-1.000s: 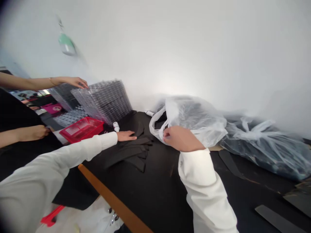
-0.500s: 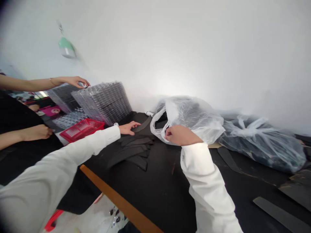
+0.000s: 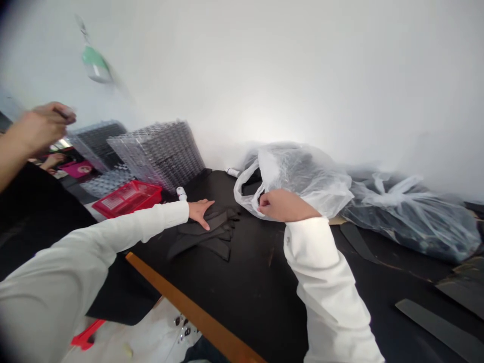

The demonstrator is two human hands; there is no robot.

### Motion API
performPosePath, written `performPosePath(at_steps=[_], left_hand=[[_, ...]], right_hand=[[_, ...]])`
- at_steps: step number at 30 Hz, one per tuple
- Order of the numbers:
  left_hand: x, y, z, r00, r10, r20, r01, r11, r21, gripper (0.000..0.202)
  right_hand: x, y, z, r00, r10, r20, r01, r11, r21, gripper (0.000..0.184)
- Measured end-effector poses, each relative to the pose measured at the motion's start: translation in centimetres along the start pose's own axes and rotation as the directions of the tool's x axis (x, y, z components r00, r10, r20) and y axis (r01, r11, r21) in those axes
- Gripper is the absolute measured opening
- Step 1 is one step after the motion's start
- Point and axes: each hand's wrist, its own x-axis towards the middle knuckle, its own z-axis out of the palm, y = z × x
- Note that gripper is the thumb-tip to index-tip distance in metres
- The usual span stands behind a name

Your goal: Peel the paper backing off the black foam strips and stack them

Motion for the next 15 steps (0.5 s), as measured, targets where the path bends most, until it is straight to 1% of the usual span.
performPosePath(at_steps=[2, 3, 7, 11, 15], left_hand=[[-0.7, 0.6, 0.9, 0.999, -0.032, 0.009, 0.032, 0.999, 0.016, 0.144], [-1.3, 0.8, 1.4, 0.999, -0.051, 0.010, 0.050, 0.999, 0.019, 0.146], [-3.6, 1.4, 3.0, 0.991, -0.132, 0.019, 0.132, 0.991, 0.002, 0.134], [-5.0, 2.4, 3.0, 0.981, -0.192, 0.000, 0.192, 0.981, 0.016, 0.128], [-6.2, 4.1, 2.6, 0.987, -0.158, -0.027, 0.159, 0.987, 0.021, 0.118]], right_hand=[[0.2, 0.2, 0.1, 1.000, 0.011, 0.011, -0.011, 1.000, -0.003, 0.018], [0.2, 0.3, 0.1, 1.000, 0.016, 0.018, -0.016, 1.000, -0.004, 0.019], [0.4, 0.2, -0.1, 0.997, 0.035, 0.069, -0.034, 0.999, -0.002, 0.019], [-0.1, -0.2, -0.8, 0.987, 0.098, 0.125, -0.100, 0.995, 0.013, 0.023], [-0.5, -0.3, -1.5, 0.976, 0.157, 0.153, -0.160, 0.987, 0.007, 0.025]])
